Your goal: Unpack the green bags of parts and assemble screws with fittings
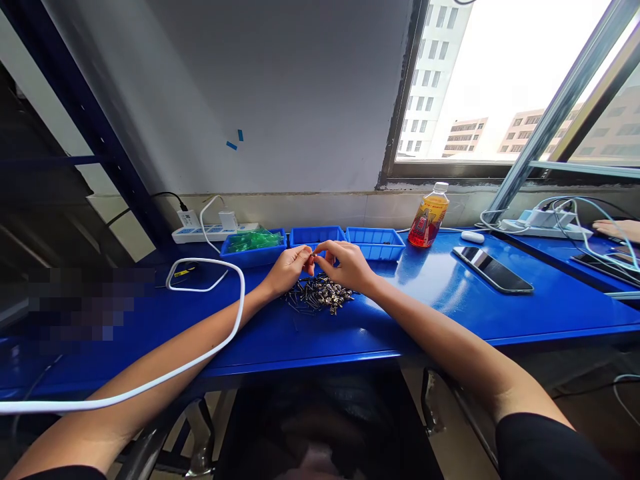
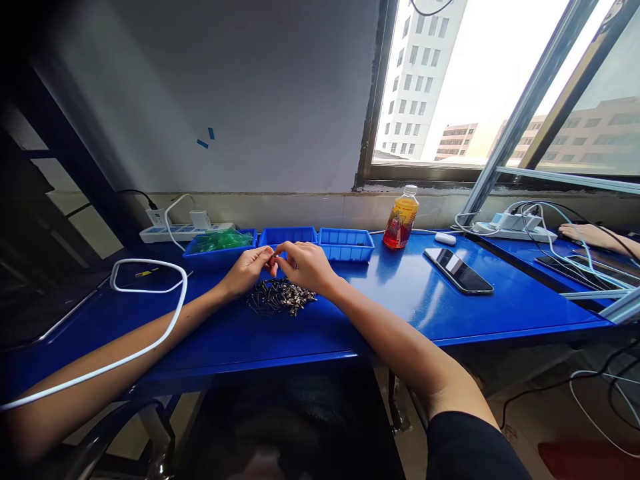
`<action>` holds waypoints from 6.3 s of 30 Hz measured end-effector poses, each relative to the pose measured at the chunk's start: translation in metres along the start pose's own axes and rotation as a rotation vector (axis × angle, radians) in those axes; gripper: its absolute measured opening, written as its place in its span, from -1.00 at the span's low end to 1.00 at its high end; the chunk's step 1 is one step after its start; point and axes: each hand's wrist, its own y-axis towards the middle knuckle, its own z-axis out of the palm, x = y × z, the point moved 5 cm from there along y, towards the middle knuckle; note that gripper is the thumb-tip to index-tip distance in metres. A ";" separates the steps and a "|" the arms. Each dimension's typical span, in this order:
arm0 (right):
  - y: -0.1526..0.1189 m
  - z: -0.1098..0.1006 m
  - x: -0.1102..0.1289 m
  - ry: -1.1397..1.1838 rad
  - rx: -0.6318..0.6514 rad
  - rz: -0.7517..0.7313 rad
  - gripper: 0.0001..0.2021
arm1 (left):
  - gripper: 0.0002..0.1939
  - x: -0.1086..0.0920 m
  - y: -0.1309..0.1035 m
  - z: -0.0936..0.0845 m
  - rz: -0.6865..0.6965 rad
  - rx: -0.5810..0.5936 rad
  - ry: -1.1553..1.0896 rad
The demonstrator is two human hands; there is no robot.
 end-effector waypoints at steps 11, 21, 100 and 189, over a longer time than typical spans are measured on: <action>0.000 -0.001 0.001 -0.032 -0.050 -0.038 -0.87 | -0.62 0.005 0.001 0.003 -0.046 0.036 -0.107; -0.001 0.003 0.000 -0.031 -0.003 -0.017 -0.89 | -0.66 0.007 0.001 0.002 -0.090 -0.013 -0.179; -0.001 0.005 -0.002 -0.052 0.073 0.032 -0.91 | -0.68 0.011 0.000 0.004 -0.244 -0.002 -0.285; -0.002 0.010 0.008 -0.106 0.065 -0.009 -0.93 | -0.49 -0.009 -0.005 -0.009 0.097 -0.155 0.318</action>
